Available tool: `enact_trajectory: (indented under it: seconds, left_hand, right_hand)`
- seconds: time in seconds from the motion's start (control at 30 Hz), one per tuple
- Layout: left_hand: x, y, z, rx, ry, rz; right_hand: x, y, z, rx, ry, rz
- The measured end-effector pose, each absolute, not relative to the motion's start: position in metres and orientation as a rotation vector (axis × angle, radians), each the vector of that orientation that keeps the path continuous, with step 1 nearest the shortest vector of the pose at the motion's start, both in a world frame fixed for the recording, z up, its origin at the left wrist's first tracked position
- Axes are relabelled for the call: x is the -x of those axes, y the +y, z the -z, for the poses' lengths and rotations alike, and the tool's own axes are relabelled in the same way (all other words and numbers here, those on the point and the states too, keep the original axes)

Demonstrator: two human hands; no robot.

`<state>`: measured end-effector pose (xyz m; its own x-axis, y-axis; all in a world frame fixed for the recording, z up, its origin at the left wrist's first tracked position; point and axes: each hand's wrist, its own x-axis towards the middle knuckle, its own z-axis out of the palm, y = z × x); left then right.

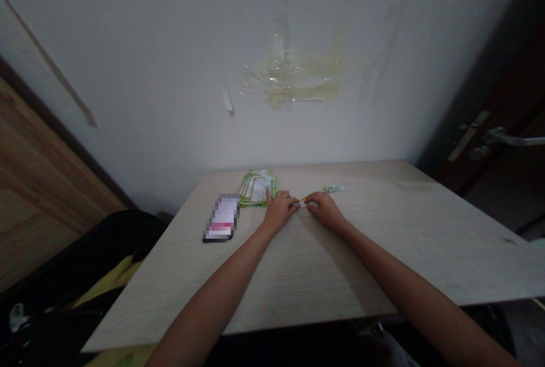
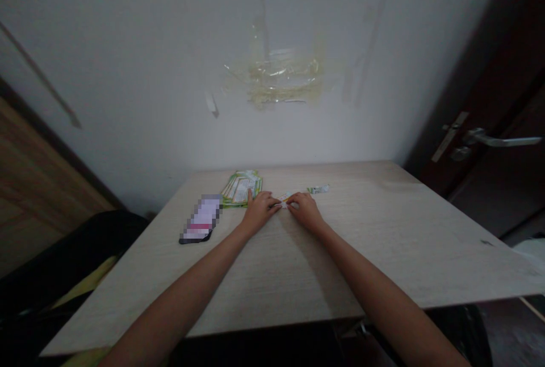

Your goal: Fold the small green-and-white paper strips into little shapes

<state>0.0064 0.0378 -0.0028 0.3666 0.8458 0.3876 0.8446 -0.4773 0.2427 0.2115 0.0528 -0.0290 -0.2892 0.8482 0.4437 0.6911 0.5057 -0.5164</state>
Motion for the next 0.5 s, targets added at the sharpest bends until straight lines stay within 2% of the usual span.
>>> enact_trajectory:
  seconds: [0.5]
  left_hand:
    - [-0.0069,0.0301,-0.0019,-2.752,1.574,-0.713]
  right_hand:
    - [-0.2116,0.0525,0.0284,1.261,-2.050,-0.295]
